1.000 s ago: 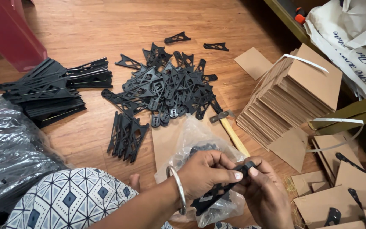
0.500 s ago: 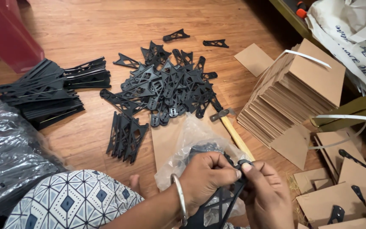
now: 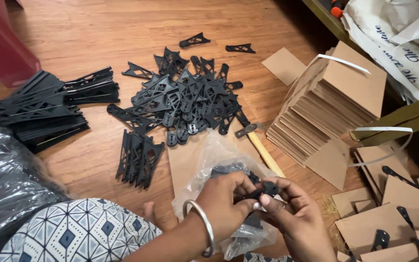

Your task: Sort and organize black plastic components and hardware on the floor.

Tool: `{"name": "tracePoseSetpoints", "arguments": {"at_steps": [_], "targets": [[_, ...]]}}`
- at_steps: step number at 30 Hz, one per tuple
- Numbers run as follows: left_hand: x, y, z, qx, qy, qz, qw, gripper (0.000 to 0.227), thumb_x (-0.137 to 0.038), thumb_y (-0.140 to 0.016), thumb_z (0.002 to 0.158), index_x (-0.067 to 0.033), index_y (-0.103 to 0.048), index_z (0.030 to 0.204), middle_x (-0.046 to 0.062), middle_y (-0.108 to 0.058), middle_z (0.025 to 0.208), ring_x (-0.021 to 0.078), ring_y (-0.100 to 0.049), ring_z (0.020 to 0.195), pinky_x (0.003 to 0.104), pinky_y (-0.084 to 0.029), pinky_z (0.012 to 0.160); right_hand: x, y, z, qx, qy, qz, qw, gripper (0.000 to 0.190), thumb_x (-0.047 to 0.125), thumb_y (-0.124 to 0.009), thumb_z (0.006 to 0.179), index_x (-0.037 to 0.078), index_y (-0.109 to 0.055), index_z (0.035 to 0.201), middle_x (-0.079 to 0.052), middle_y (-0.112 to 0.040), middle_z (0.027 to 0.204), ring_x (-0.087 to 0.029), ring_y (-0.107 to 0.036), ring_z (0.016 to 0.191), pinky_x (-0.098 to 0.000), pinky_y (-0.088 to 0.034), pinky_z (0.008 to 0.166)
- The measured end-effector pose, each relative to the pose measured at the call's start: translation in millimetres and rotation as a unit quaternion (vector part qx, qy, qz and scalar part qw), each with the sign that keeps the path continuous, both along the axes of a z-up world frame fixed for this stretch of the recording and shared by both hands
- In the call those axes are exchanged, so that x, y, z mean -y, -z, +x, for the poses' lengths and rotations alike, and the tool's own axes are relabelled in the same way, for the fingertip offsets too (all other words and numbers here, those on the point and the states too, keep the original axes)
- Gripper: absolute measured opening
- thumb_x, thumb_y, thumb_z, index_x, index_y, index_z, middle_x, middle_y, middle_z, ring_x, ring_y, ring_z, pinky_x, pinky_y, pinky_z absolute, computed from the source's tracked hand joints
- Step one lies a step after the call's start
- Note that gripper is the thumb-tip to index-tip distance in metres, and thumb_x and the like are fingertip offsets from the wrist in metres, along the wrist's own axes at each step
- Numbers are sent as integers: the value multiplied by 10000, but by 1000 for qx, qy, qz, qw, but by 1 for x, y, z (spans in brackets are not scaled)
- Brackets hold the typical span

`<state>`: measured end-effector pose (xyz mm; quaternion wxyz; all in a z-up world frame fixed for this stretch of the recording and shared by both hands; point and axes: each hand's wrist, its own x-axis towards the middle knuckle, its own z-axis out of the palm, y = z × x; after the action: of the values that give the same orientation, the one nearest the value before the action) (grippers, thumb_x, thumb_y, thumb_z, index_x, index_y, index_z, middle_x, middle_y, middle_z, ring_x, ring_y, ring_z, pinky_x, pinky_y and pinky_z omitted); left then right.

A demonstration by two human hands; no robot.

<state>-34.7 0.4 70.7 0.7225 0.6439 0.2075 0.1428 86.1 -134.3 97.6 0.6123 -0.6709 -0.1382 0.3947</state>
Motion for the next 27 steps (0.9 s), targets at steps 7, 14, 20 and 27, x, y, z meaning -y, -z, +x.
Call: {"name": "tracePoseSetpoints", "arguments": {"at_steps": [7, 14, 20, 27], "targets": [[1, -7, -6, -70, -59, 202, 975, 133, -51, -734, 779, -77, -683, 899, 157, -741, 913, 355, -720, 879, 432, -567, 752, 9, 52, 8, 98, -32, 48, 994, 275, -54, -679, 885, -45, -637, 1156, -120, -717, 1032, -144, -671, 926, -284, -567, 804], [9, -10, -3, -126, -65, 212, 967, 91, -72, -711, 809, -83, -658, 882, 169, -721, 914, 383, -695, 919, 481, -547, 799, 2, 80, -6, 186, 55, 1, 981, 265, -72, -685, 881, -33, -622, 1136, -113, -717, 980, -135, -675, 833, -257, -535, 697], [4, 8, 3, -143, -49, 182, 972, 190, -95, -771, 796, -55, -672, 952, 177, -734, 904, 350, -711, 880, 435, -559, 786, -2, 52, 12, 39, 16, -35, 999, 259, -13, -691, 895, -47, -654, 1150, -129, -732, 970, -155, -690, 824, -289, -579, 733], [-14, 26, 19, 17, -80, -97, 992, 249, -171, -765, 831, -29, -711, 1028, 51, -766, 833, 104, -704, 696, 263, -565, 597, -5, 83, 6, -35, 10, -25, 999, 248, 49, -679, 855, -8, -685, 1097, -41, -759, 911, -136, -727, 778, -301, -613, 725]]}}
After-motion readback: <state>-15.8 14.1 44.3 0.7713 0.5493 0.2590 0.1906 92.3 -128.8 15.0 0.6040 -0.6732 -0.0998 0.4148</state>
